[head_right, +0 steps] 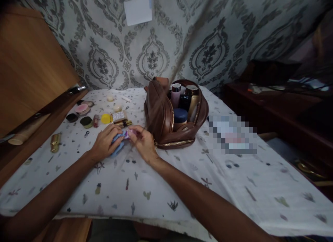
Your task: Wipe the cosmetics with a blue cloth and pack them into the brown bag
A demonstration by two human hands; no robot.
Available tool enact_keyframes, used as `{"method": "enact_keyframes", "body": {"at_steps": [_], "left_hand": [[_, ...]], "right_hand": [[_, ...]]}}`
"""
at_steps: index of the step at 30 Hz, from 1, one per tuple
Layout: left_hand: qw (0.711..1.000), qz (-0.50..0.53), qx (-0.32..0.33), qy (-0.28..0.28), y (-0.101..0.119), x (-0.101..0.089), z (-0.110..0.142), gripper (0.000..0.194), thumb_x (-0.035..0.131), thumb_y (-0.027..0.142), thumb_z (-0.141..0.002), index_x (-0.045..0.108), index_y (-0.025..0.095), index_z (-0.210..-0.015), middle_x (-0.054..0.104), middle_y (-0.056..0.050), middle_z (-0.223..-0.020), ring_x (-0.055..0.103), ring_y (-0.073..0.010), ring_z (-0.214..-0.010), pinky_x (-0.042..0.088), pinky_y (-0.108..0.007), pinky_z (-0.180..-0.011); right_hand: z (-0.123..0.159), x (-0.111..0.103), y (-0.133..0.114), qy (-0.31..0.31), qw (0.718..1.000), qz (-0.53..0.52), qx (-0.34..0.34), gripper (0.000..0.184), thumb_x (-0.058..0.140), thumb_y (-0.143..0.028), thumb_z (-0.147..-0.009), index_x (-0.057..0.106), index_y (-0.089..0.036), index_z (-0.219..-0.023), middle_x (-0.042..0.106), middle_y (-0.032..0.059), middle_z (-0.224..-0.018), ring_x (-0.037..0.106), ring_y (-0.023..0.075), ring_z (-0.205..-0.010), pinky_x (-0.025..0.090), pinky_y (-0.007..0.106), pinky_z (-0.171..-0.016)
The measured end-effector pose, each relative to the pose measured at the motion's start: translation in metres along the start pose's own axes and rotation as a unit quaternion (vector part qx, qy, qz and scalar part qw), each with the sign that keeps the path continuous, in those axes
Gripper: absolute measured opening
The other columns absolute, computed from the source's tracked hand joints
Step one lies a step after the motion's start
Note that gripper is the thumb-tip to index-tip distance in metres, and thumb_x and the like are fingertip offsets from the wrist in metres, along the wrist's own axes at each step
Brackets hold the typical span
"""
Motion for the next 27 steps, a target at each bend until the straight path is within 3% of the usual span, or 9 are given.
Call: {"method": "enact_keyframes", "body": {"at_steps": [3, 7, 10, 12, 16, 18, 23, 27], "left_hand": [[0.999, -0.033, -0.009, -0.006, -0.019, -0.003, 0.001, 0.018, 0.046, 0.029, -0.1, 0.059, 0.018, -0.092, 0.062, -0.008, -0.091, 0.058, -0.0208, -0.088, 0.049, -0.033, -0.076], [0.999, -0.032, -0.042, 0.008, -0.031, -0.006, 0.002, 0.021, 0.045, 0.029, -0.1, 0.06, 0.018, -0.09, 0.062, -0.006, -0.087, 0.059, -0.0199, -0.085, 0.049, -0.033, -0.077], [0.997, -0.007, -0.06, 0.053, -0.022, -0.01, 0.002, 0.019, 0.045, 0.027, -0.101, 0.06, 0.018, -0.095, 0.062, -0.006, -0.089, 0.059, -0.0195, -0.086, 0.05, -0.033, -0.079], [0.996, -0.003, -0.038, 0.081, -0.007, -0.013, 0.002, 0.017, 0.045, 0.024, -0.1, 0.06, 0.017, -0.099, 0.062, -0.007, -0.093, 0.059, -0.0198, -0.09, 0.05, -0.033, -0.082], [0.992, -0.077, 0.028, 0.092, 0.017, -0.013, -0.001, 0.016, 0.048, 0.023, -0.099, 0.062, 0.016, -0.101, 0.062, -0.01, -0.098, 0.057, -0.0223, -0.093, 0.049, -0.036, -0.084], [0.989, -0.12, 0.026, 0.088, 0.012, -0.013, -0.002, 0.017, 0.047, 0.023, -0.099, 0.063, 0.016, -0.098, 0.063, -0.01, -0.097, 0.055, -0.0228, -0.091, 0.048, -0.036, -0.081], [0.981, -0.158, -0.054, 0.095, -0.02, -0.02, -0.001, 0.025, 0.043, 0.026, -0.101, 0.064, 0.017, -0.092, 0.062, -0.01, -0.094, 0.053, -0.0244, -0.09, 0.045, -0.039, -0.08], [0.984, -0.141, -0.033, 0.101, -0.014, -0.018, 0.0, 0.025, 0.041, 0.023, -0.101, 0.064, 0.016, -0.094, 0.064, -0.011, -0.096, 0.053, -0.0247, -0.091, 0.044, -0.042, -0.082]], "right_hand": [[-0.002, 0.002, 0.005, 0.004, 0.997, -0.06, 0.042, 0.03, 0.069, -0.046, -0.081, 0.065, -0.02, -0.096, 0.058, -0.0036, -0.062, 0.057, 0.0137, -0.055, 0.05, 0.027, -0.057], [-0.001, 0.008, 0.009, -0.012, 0.992, -0.099, 0.083, 0.034, 0.08, -0.036, -0.068, 0.064, -0.021, -0.094, 0.065, -0.0031, -0.071, 0.062, 0.013, -0.059, 0.051, 0.025, -0.057], [0.001, 0.011, 0.008, -0.017, 0.987, -0.122, 0.098, 0.038, 0.084, -0.034, -0.062, 0.062, -0.022, -0.092, 0.067, -0.0026, -0.079, 0.065, 0.0134, -0.062, 0.053, 0.025, -0.057], [0.002, 0.009, 0.004, -0.002, 0.987, -0.129, 0.098, 0.038, 0.084, -0.037, -0.062, 0.061, -0.021, -0.087, 0.066, -0.0027, -0.079, 0.066, 0.0132, -0.061, 0.055, 0.026, -0.057], [0.006, 0.012, -0.004, -0.011, 0.987, -0.12, 0.108, 0.04, 0.082, -0.049, -0.066, 0.057, -0.02, -0.076, 0.063, -0.0039, -0.059, 0.06, 0.0114, -0.048, 0.051, 0.023, -0.048], [0.008, 0.015, -0.003, -0.023, 0.982, -0.131, 0.133, 0.044, 0.08, -0.054, -0.068, 0.054, -0.02, -0.074, 0.062, -0.0039, -0.053, 0.058, 0.0117, -0.043, 0.046, 0.022, -0.042], [0.011, 0.019, 0.007, -0.017, 0.959, -0.206, 0.191, 0.05, 0.084, -0.054, -0.062, 0.049, -0.021, -0.074, 0.066, -0.0033, -0.058, 0.061, 0.0118, -0.043, 0.041, 0.019, -0.038], [0.017, 0.029, 0.013, -0.051, 0.932, -0.258, 0.251, 0.046, 0.084, -0.048, -0.065, 0.05, -0.021, -0.081, 0.068, -0.0026, -0.059, 0.061, 0.012, -0.042, 0.039, 0.018, -0.038]]}}
Point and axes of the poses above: each hand's wrist, its own z-axis away from the middle knuckle, its own x-axis out of the palm, y = z × x, the point moved 7 cm from there along -z, towards the middle knuckle
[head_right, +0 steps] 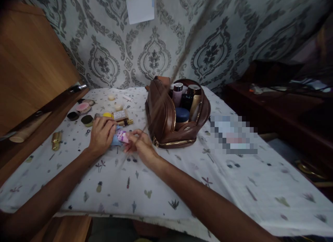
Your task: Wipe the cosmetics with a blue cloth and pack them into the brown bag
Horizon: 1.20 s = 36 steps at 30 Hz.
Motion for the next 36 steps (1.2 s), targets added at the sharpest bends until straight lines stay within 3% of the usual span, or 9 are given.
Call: {"method": "enact_keyframes", "body": {"at_steps": [5, 8, 14, 17, 19, 24, 28, 33, 36], "left_hand": [[0.992, 0.093, 0.088, -0.014, 0.034, 0.005, 0.003, 0.021, 0.041, 0.016, -0.099, 0.062, 0.016, -0.102, 0.064, -0.011, -0.103, 0.054, -0.0237, -0.099, 0.048, -0.042, -0.089], [0.99, 0.11, 0.089, -0.006, 0.032, 0.005, 0.002, 0.021, 0.041, 0.017, -0.099, 0.061, 0.017, -0.104, 0.063, -0.011, -0.106, 0.054, -0.0238, -0.103, 0.048, -0.042, -0.093], [0.978, 0.137, -0.145, 0.059, -0.016, 0.002, 0.005, 0.03, 0.037, 0.037, -0.103, 0.056, 0.018, -0.116, 0.055, -0.013, -0.12, 0.051, -0.0253, -0.117, 0.043, -0.045, -0.104], [0.926, 0.244, -0.28, 0.068, -0.025, 0.011, 0.014, 0.039, 0.038, 0.048, -0.102, 0.051, 0.019, -0.124, 0.057, -0.011, -0.117, 0.055, -0.0242, -0.115, 0.046, -0.041, -0.102], [0.88, 0.333, -0.339, 0.013, -0.02, 0.025, 0.019, 0.044, 0.039, 0.055, -0.1, 0.054, 0.021, -0.123, 0.063, -0.009, -0.106, 0.059, -0.0237, -0.106, 0.05, -0.039, -0.095], [0.775, 0.518, -0.323, -0.165, 0.007, 0.051, 0.021, 0.051, 0.052, 0.062, -0.09, 0.064, 0.019, -0.115, 0.068, -0.006, -0.09, 0.064, -0.0219, -0.083, 0.056, -0.033, -0.072], [0.731, 0.567, -0.323, -0.2, 0.006, 0.053, 0.026, 0.05, 0.06, 0.056, -0.088, 0.064, 0.019, -0.121, 0.071, -0.007, -0.095, 0.065, -0.0217, -0.082, 0.056, -0.033, -0.071], [0.757, 0.538, -0.327, -0.174, -0.001, 0.046, 0.022, 0.051, 0.06, 0.059, -0.087, 0.066, 0.019, -0.118, 0.071, -0.007, -0.092, 0.066, -0.0222, -0.086, 0.056, -0.031, -0.072], [0.781, 0.499, -0.324, -0.191, -0.002, 0.042, 0.02, 0.053, 0.049, 0.066, -0.09, 0.069, 0.018, -0.099, 0.067, -0.004, -0.075, 0.063, -0.0184, -0.069, 0.053, -0.028, -0.06]], "right_hand": [[0.002, 0.008, 0.006, -0.047, 0.997, -0.06, 0.025, 0.049, 0.086, -0.046, -0.065, 0.051, -0.021, -0.088, 0.066, -0.0045, -0.063, 0.065, 0.0121, -0.047, 0.039, 0.017, -0.039], [0.004, 0.011, 0.005, -0.071, 0.995, -0.067, 0.028, 0.052, 0.088, -0.046, -0.064, 0.051, -0.021, -0.092, 0.068, -0.004, -0.068, 0.065, 0.0114, -0.049, 0.037, 0.017, -0.039], [0.008, 0.02, 0.001, -0.115, 0.993, -0.033, 0.019, 0.057, 0.086, -0.045, -0.068, 0.05, -0.023, -0.105, 0.073, 0.001, -0.083, 0.068, 0.0127, -0.062, 0.042, 0.018, -0.047], [0.007, 0.022, 0.002, -0.121, 0.993, -0.016, 0.006, 0.058, 0.087, -0.043, -0.068, 0.047, -0.023, -0.105, 0.073, 0.0004, -0.085, 0.07, 0.0133, -0.066, 0.045, 0.018, -0.05], [0.006, 0.02, 0.001, -0.113, 0.993, 0.001, -0.013, 0.059, 0.087, -0.044, -0.068, 0.045, -0.024, -0.103, 0.072, -0.0015, -0.083, 0.071, 0.0135, -0.065, 0.046, 0.018, -0.05], [0.005, 0.011, -0.004, -0.046, 0.991, 0.103, -0.068, 0.057, 0.083, -0.048, -0.069, 0.043, -0.025, -0.104, 0.069, -0.0064, -0.069, 0.06, 0.0111, -0.041, 0.039, 0.018, -0.036], [0.011, 0.005, -0.011, 0.014, 0.981, 0.172, -0.084, 0.057, 0.086, -0.04, -0.066, 0.05, -0.025, -0.107, 0.062, -0.0107, -0.054, 0.044, 0.0069, -0.029, 0.028, 0.016, -0.027], [0.01, 0.006, -0.017, -0.007, 0.988, 0.14, -0.058, 0.059, 0.085, -0.046, -0.064, 0.056, -0.023, -0.11, 0.057, -0.0118, -0.045, 0.034, 0.005, -0.025, 0.021, 0.016, -0.026], [0.006, 0.004, -0.019, -0.009, 0.997, 0.067, -0.049, 0.048, 0.08, -0.055, -0.067, 0.061, -0.019, -0.092, 0.056, -0.0086, -0.042, 0.03, 0.0031, -0.026, 0.017, 0.017, -0.028]]}}
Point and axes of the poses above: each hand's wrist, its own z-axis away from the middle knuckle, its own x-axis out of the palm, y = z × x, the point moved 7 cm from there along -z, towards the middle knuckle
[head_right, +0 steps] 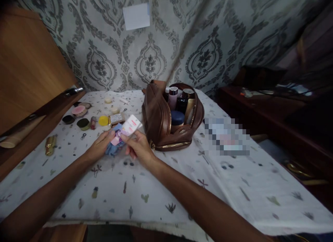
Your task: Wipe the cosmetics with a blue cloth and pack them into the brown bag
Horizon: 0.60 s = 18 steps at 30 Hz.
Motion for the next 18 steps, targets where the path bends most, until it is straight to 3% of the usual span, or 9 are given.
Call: {"method": "enact_keyframes", "body": {"at_steps": [3, 5, 7, 9, 12, 15, 18], "left_hand": [[0.998, -0.047, 0.021, 0.022, 0.004, -0.003, 0.0, 0.058, 0.042, 0.069, -0.092, 0.064, 0.018, -0.077, 0.06, -0.002, -0.064, 0.056, -0.0156, -0.059, 0.048, -0.027, -0.053], [0.994, -0.074, 0.05, 0.055, 0.008, -0.006, 0.0, 0.057, 0.04, 0.067, -0.094, 0.063, 0.018, -0.076, 0.063, -0.003, -0.068, 0.059, -0.017, -0.065, 0.051, -0.028, -0.06], [0.988, -0.096, 0.077, 0.093, 0.011, -0.01, 0.001, 0.053, 0.039, 0.063, -0.097, 0.066, 0.018, -0.089, 0.07, -0.006, -0.086, 0.065, -0.0207, -0.084, 0.054, -0.033, -0.078], [0.98, -0.112, 0.094, 0.132, 0.013, -0.013, 0.002, 0.05, 0.036, 0.059, -0.099, 0.065, 0.019, -0.108, 0.07, -0.008, -0.111, 0.063, -0.0234, -0.109, 0.049, -0.039, -0.099], [0.972, -0.128, 0.101, 0.17, 0.016, -0.018, 0.004, 0.048, 0.033, 0.054, -0.101, 0.058, 0.021, -0.127, 0.062, -0.009, -0.134, 0.054, -0.0237, -0.128, 0.04, -0.042, -0.111], [0.974, -0.125, 0.107, 0.157, 0.018, -0.017, 0.005, 0.048, 0.031, 0.052, -0.102, 0.056, 0.022, -0.13, 0.061, -0.009, -0.136, 0.055, -0.0241, -0.127, 0.045, -0.041, -0.107], [0.978, -0.131, 0.13, 0.098, 0.023, -0.011, 0.005, 0.046, 0.034, 0.051, -0.101, 0.057, 0.022, -0.128, 0.064, -0.009, -0.131, 0.059, -0.0245, -0.122, 0.049, -0.039, -0.101]], "right_hand": [[-0.003, -0.007, 0.003, 0.042, 0.998, -0.042, 0.009, 0.047, 0.083, -0.055, -0.062, 0.058, -0.017, -0.07, 0.054, -0.0063, -0.043, 0.032, 0.0022, -0.031, 0.018, 0.018, -0.031], [-0.004, -0.01, 0.005, 0.06, 0.997, -0.051, 0.017, 0.046, 0.085, -0.053, -0.06, 0.059, -0.017, -0.07, 0.057, -0.0053, -0.045, 0.037, 0.0032, -0.033, 0.021, 0.018, -0.033], [-0.003, -0.01, 0.007, 0.066, 0.996, -0.056, 0.019, 0.046, 0.085, -0.053, -0.06, 0.061, -0.016, -0.074, 0.061, -0.0037, -0.049, 0.042, 0.0046, -0.035, 0.026, 0.018, -0.035], [-0.003, -0.008, 0.008, 0.07, 0.995, -0.067, 0.015, 0.046, 0.085, -0.054, -0.061, 0.063, -0.016, -0.077, 0.064, -0.0019, -0.052, 0.046, 0.0058, -0.037, 0.03, 0.019, -0.037], [-0.002, -0.007, 0.008, 0.076, 0.993, -0.085, 0.004, 0.046, 0.085, -0.053, -0.06, 0.063, -0.016, -0.077, 0.066, -0.0007, -0.053, 0.049, 0.0071, -0.038, 0.035, 0.02, -0.039], [-0.003, -0.009, 0.006, 0.085, 0.991, -0.099, -0.01, 0.046, 0.086, -0.051, -0.059, 0.064, -0.016, -0.077, 0.066, 0.0, -0.054, 0.05, 0.0082, -0.039, 0.036, 0.021, -0.04], [-0.004, -0.013, 0.003, 0.099, 0.987, -0.125, -0.013, 0.043, 0.086, -0.05, -0.059, 0.064, -0.017, -0.077, 0.066, -0.0005, -0.055, 0.05, 0.0084, -0.041, 0.038, 0.021, -0.041]]}}
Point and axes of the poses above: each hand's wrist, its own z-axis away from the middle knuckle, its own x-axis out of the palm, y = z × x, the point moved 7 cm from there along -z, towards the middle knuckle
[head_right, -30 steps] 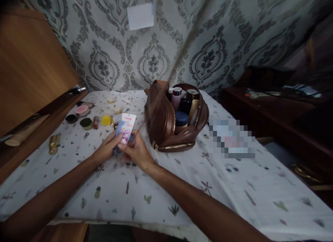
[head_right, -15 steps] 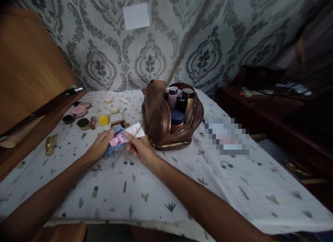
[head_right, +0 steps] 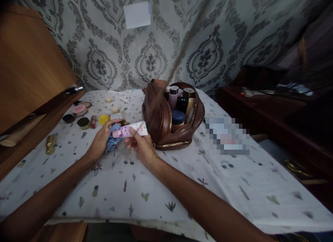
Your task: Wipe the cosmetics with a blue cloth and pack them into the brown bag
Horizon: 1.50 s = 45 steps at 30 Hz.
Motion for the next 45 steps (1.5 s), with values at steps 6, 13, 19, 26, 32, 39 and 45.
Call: {"method": "enact_keyframes", "body": {"at_steps": [6, 13, 19, 26, 32, 39, 45], "left_hand": [[0.996, -0.06, -0.001, -0.059, -0.002, 0.006, 0.002, 0.036, 0.048, 0.046, -0.097, 0.054, 0.021, -0.122, 0.07, -0.006, -0.106, 0.067, -0.0206, -0.093, 0.052, -0.031, -0.082], [0.998, -0.052, -0.042, -0.012, -0.013, 0.005, 0.003, 0.042, 0.036, 0.051, -0.1, 0.063, 0.019, -0.109, 0.071, -0.003, -0.087, 0.064, -0.0202, -0.081, 0.051, -0.031, -0.076], [0.999, -0.012, -0.045, -0.011, -0.017, 0.006, 0.002, 0.049, 0.034, 0.054, -0.1, 0.065, 0.018, -0.096, 0.069, -0.004, -0.084, 0.063, -0.0198, -0.08, 0.051, -0.03, -0.075], [0.999, -0.035, -0.015, -0.035, -0.009, 0.005, 0.002, 0.033, 0.058, 0.044, -0.091, 0.056, 0.02, -0.113, 0.067, -0.003, -0.101, 0.063, -0.0186, -0.089, 0.049, -0.029, -0.08], [0.998, -0.055, -0.007, -0.016, -0.009, 0.003, 0.003, 0.035, 0.065, 0.042, -0.086, 0.053, 0.021, -0.111, 0.068, -0.003, -0.103, 0.065, -0.0189, -0.088, 0.051, -0.029, -0.077], [0.971, -0.226, 0.077, 0.015, -0.001, 0.005, 0.012, 0.043, 0.068, 0.059, -0.08, 0.053, 0.023, -0.097, 0.067, 0.001, -0.078, 0.063, -0.0183, -0.063, 0.047, -0.028, -0.059], [0.955, -0.23, 0.183, -0.046, 0.023, 0.01, 0.015, 0.037, 0.049, 0.051, -0.096, 0.056, 0.02, -0.076, 0.059, 0.001, -0.066, 0.056, -0.0139, -0.06, 0.042, -0.024, -0.059]], "right_hand": [[-0.002, -0.002, -0.001, 0.001, 1.0, -0.015, 0.013, 0.043, 0.087, -0.05, -0.058, 0.063, -0.017, -0.073, 0.066, -0.0009, -0.056, 0.05, 0.0078, -0.042, 0.039, 0.021, -0.042], [-0.001, 0.001, 0.002, -0.022, 1.0, 0.008, -0.01, 0.045, 0.087, -0.051, -0.059, 0.065, -0.017, -0.078, 0.068, -0.0005, -0.059, 0.052, 0.0084, -0.044, 0.038, 0.021, -0.043], [0.0, 0.004, 0.001, -0.044, 0.999, 0.016, -0.007, 0.045, 0.086, -0.052, -0.06, 0.066, -0.017, -0.079, 0.068, -0.0008, -0.059, 0.053, 0.009, -0.043, 0.037, 0.021, -0.042], [-0.005, -0.004, 0.004, -0.014, 0.999, -0.004, 0.03, 0.038, 0.083, -0.047, -0.065, 0.064, -0.014, -0.066, 0.067, 0.0012, -0.055, 0.049, 0.0067, -0.039, 0.035, 0.019, -0.04], [-0.005, -0.001, 0.004, -0.04, 0.998, -0.021, 0.033, 0.04, 0.086, -0.049, -0.064, 0.065, -0.014, -0.069, 0.067, 0.0004, -0.059, 0.051, 0.0064, -0.044, 0.035, 0.019, -0.042], [-0.002, 0.006, 0.01, -0.089, 0.995, 0.034, 0.026, 0.042, 0.091, -0.039, -0.057, 0.07, -0.017, -0.087, 0.068, -0.0018, -0.074, 0.058, 0.0095, -0.063, 0.044, 0.02, -0.056], [0.0, 0.009, 0.008, -0.107, 0.991, 0.078, -0.004, 0.046, 0.081, -0.049, -0.068, 0.061, -0.021, -0.098, 0.065, 0.0011, -0.089, 0.062, 0.0181, -0.081, 0.054, 0.03, -0.068]]}}
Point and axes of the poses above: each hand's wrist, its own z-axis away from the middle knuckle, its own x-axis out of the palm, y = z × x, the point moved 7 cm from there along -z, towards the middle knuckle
